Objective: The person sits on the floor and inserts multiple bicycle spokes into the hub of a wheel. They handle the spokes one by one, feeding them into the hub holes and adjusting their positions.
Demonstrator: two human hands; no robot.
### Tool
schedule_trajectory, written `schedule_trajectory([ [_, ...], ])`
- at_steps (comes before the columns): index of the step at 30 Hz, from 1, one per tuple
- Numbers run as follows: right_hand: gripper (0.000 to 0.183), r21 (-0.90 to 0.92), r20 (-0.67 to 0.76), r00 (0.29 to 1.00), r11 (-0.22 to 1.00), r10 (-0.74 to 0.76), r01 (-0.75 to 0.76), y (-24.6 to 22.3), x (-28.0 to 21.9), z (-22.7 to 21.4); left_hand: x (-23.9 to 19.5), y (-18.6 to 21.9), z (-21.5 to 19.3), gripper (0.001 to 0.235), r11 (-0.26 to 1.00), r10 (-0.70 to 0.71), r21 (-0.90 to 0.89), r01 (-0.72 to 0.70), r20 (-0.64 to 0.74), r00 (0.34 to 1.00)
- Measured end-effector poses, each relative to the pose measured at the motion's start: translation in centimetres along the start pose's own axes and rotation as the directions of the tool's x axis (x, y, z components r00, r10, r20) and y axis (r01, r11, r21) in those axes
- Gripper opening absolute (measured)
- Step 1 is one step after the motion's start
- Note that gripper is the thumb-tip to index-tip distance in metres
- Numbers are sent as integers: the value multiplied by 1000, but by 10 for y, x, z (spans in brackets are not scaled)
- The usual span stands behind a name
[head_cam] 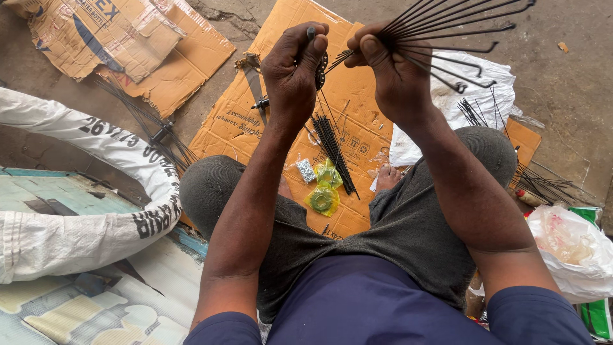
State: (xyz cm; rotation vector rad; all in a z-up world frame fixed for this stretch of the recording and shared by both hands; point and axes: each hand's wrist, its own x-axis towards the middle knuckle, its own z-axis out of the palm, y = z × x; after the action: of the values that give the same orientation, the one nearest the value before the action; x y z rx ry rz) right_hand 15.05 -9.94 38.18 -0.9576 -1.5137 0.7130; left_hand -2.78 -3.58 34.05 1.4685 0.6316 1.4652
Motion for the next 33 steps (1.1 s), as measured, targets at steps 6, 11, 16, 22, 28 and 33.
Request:
schedule_trajectory([
  [6,19,-65,37,999,998,-14,16,-2,1,2,0,-3,2,19,999,-32,-37,32,10,999],
  [11,21,-88,54,998,996,-16,20,-2,1,1,-1,-5,3,18,999,29,29,-29,4,1000],
  [16,22,-92,71,997,996,-15,21,-3,0,4,-1,-5,3,18,998,49,49,-48,-14,999],
  [22,22,-132,122,990,988,-68,84,-8,1,7,-1,-3,2,19,997,21,69,-19,-31,999],
  [28,12,-709,262,963,689,62,149,-5,-1,4,0,-2,3,18,979,75,194,-67,-34,997],
  [33,14,-454,141,986,891,85,-12,2,2,-1,1,0,3,17,958,58,284,-48,-27,998],
])
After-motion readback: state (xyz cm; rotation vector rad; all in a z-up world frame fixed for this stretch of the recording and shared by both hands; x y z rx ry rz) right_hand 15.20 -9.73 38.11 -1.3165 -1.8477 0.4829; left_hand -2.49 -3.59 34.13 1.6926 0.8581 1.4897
